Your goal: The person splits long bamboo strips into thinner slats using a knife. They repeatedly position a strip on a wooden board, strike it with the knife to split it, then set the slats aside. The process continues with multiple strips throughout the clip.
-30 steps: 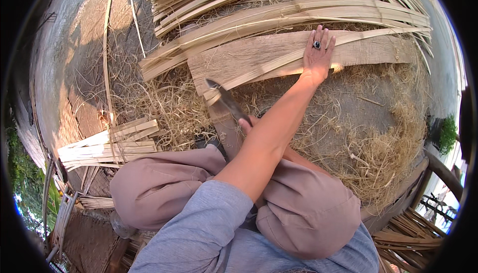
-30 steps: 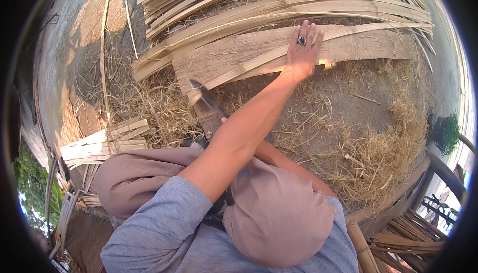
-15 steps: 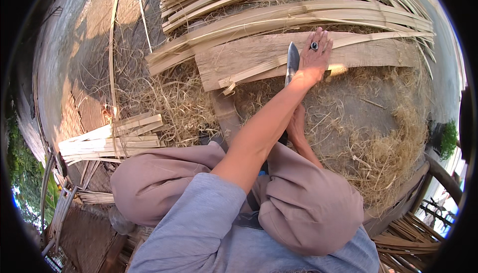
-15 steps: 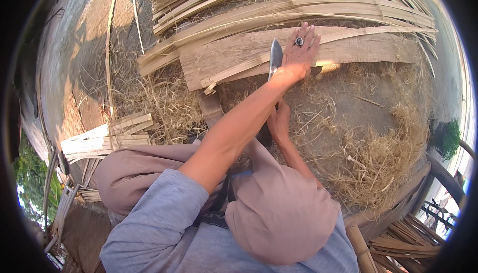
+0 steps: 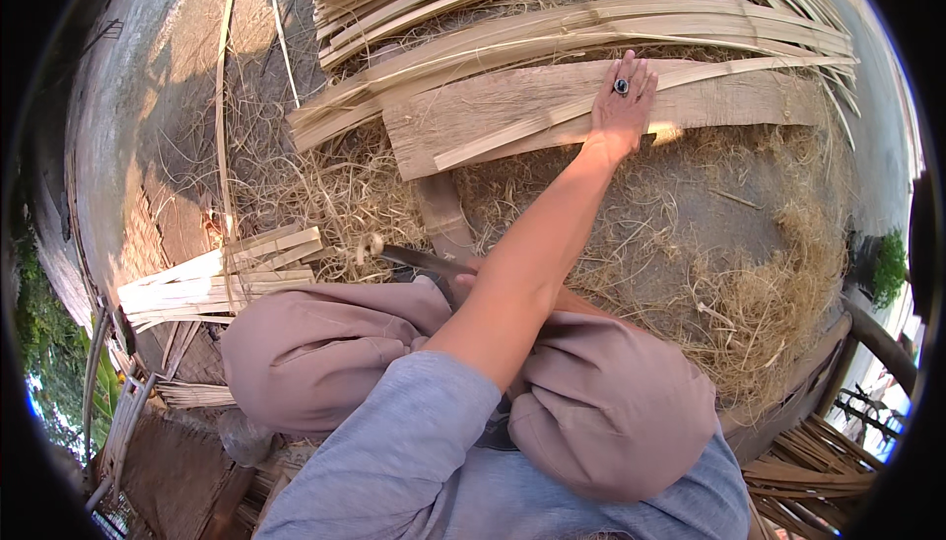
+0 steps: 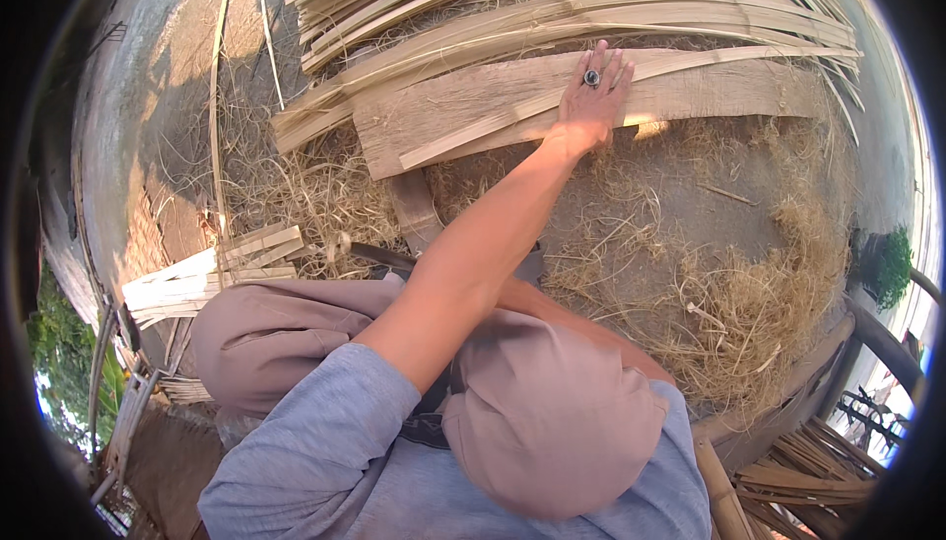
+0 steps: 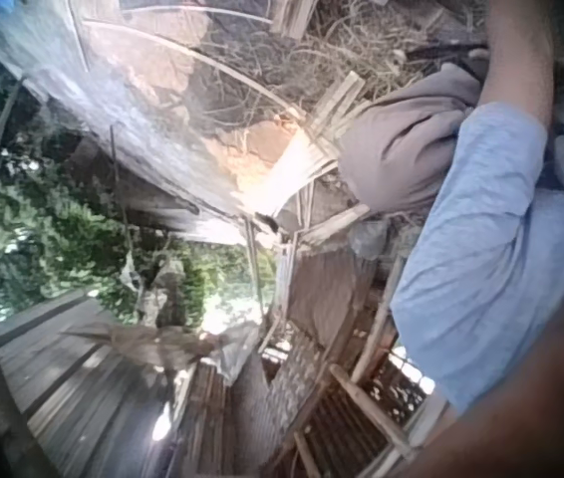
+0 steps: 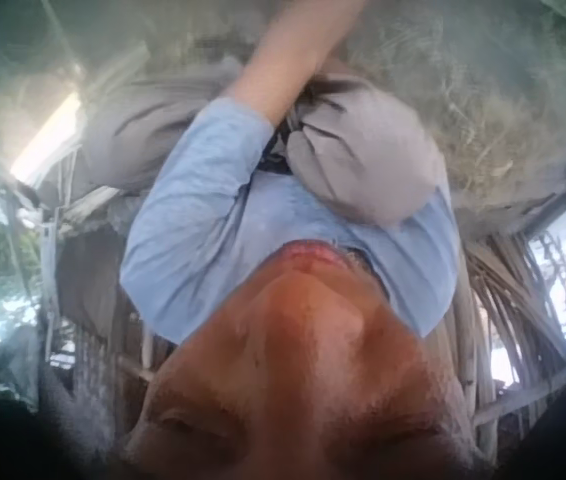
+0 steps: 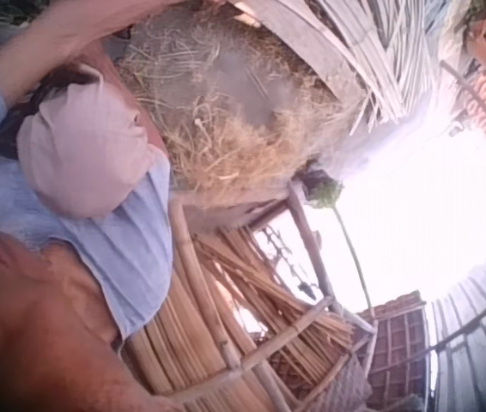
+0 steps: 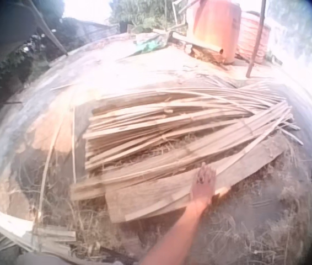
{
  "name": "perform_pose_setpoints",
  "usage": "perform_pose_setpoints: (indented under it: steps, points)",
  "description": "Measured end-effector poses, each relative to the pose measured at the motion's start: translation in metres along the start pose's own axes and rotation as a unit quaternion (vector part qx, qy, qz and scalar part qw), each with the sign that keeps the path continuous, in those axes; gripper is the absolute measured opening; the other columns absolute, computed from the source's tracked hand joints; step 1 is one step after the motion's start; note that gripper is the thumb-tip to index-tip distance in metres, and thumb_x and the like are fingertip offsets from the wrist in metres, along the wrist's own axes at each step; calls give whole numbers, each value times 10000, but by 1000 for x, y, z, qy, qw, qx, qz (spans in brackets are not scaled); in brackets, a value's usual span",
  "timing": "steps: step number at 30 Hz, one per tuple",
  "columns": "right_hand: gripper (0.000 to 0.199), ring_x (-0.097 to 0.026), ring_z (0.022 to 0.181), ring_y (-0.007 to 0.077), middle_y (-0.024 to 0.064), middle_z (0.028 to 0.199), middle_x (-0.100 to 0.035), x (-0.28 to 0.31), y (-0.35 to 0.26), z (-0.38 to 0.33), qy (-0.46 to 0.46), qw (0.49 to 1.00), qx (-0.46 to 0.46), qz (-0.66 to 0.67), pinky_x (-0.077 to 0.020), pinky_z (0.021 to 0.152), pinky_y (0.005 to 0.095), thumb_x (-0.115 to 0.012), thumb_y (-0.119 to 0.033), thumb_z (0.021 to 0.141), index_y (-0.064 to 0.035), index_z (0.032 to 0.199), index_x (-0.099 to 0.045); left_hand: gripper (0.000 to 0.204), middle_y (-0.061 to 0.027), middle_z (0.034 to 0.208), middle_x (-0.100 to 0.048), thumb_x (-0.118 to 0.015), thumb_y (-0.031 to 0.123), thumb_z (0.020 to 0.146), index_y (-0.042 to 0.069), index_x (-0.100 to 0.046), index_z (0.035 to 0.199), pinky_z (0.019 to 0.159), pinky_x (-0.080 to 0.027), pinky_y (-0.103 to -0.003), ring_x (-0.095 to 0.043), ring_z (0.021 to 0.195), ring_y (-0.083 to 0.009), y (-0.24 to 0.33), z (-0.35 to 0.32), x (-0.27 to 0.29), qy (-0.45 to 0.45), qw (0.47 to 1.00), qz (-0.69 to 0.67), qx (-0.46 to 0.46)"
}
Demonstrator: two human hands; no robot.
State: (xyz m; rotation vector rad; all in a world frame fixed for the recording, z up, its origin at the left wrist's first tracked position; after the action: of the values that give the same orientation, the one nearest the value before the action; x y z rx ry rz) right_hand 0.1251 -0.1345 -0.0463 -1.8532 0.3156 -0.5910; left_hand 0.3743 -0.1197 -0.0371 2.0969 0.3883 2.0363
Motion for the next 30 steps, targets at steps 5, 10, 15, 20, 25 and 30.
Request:
perform_pose_setpoints:
  steps: [5, 10, 15, 20, 25, 30]
  points:
    - [399, -642, 1016, 231, 135, 1108, -673, 62, 51, -3, 87, 985, -88, 121, -517, 870, 403, -739, -265, 916, -8, 1186, -598, 1168, -98, 1730, -100, -824, 280, 741, 89, -111, 1647, 1290, 75, -520, 46, 1594, -351, 11, -2, -3, 47, 998, 36, 35]
    - [432, -631, 1099, 242, 159, 1199, -666, 116, 50, -8, 159, 956, -202, 140, -508, 928, 408, -735, -270, 912, -2, 1221, -597, 1021, -105, 1730, -95, -670, 169, 813, 100, -93, 1653, 1273, 114, -548, 80, 1584, -397, 2, 9, -28, 96, 976, 162, 105]
    - [436, -616, 1125, 255, 175, 1234, -643, 95, 54, -20, 75, 988, -121, 60, -498, 953, 416, -728, -278, 915, -2, 1219, -581, 1035, -107, 1732, -74, -691, 188, 812, 104, -93, 1653, 1276, 112, -534, 81, 1584, -395, 10, 11, -30, 87, 988, 100, 83]
    - [449, -607, 1146, 273, 181, 1266, -624, 99, 60, -13, 162, 964, -158, 142, -492, 974, 425, -723, -269, 925, 0, 1248, -564, 1048, -101, 1734, -69, -710, 207, 816, 111, -88, 1654, 1279, 109, -525, 76, 1586, -390, 10, 7, -29, 89, 970, 193, 115]
    - [437, -622, 1112, 269, 167, 1230, -644, 110, 23, -11, 22, 978, -192, 74, -499, 963, 425, -706, -285, 944, 2, 1240, -562, 1068, -104, 1733, -67, -729, 204, 806, 111, -85, 1653, 1279, 107, -521, 76, 1587, -385, 2, 8, -31, 78, 989, 83, 92]
    - [475, -651, 1040, 259, 146, 1117, -685, 76, 67, -21, 85, 991, -103, 18, -513, 942, 449, -678, -319, 975, -10, 1319, -572, 1053, -108, 1731, -79, -725, 240, 819, 96, -93, 1650, 1284, 92, -515, 62, 1589, -383, 15, 6, -20, 118, 984, 105, 84]
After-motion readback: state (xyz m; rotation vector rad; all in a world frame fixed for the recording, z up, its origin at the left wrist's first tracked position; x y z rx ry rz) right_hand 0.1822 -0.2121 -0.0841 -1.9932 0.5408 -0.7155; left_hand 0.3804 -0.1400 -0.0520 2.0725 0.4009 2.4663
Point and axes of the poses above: each hand's wrist, its own z-axis towards the middle knuckle, its own x-axis out of the back of the hand, y = z × x, the point moved 7 cm from there along z, towards the middle knuckle
